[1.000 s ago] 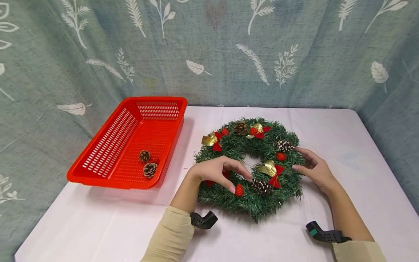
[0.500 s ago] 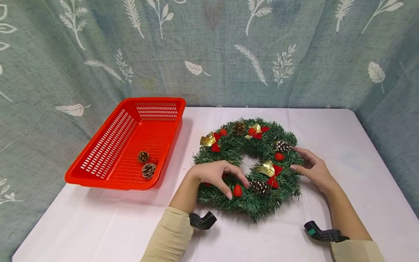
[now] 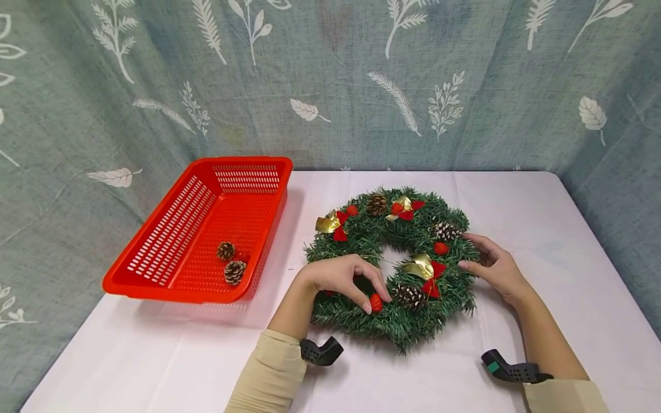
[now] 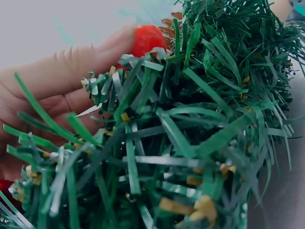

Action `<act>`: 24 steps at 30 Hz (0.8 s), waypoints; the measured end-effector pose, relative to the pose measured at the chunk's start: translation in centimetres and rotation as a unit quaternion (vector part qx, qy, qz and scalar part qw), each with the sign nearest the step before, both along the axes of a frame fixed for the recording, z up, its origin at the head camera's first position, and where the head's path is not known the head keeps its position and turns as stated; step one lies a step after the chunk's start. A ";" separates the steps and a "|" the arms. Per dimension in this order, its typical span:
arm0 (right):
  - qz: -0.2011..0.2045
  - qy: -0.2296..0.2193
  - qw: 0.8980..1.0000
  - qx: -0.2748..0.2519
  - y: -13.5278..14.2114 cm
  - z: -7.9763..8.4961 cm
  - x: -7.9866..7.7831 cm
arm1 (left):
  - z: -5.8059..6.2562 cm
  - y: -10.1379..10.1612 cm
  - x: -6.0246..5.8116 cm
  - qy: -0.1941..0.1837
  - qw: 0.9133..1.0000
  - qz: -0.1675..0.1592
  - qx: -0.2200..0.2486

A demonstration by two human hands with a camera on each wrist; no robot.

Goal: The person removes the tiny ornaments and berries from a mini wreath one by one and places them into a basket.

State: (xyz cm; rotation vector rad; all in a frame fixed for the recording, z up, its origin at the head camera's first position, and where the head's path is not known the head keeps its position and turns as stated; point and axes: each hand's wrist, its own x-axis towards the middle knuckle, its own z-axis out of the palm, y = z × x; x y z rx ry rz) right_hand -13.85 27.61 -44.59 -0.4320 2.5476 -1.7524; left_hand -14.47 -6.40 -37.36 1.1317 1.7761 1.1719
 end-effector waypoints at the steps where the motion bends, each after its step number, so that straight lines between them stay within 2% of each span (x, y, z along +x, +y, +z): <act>1: 0.000 0.000 1.000 0.000 0.0 0.0 0.0 | 0.0 0.0 0.0 -0.004 1.000 0.005 0.002; 8: 0.006 0.001 1.000 -0.006 0.0 0.0 0.1 | -0.1 0.0 0.1 -0.036 0.999 0.030 0.013; 14: 0.009 0.002 1.000 -0.010 0.0 0.0 0.0 | -0.2 0.0 0.2 -0.062 0.995 0.070 0.037; 24: 0.009 0.008 1.000 -0.004 0.0 0.1 0.0 | -0.1 -0.2 0.1 -0.062 0.990 0.099 0.077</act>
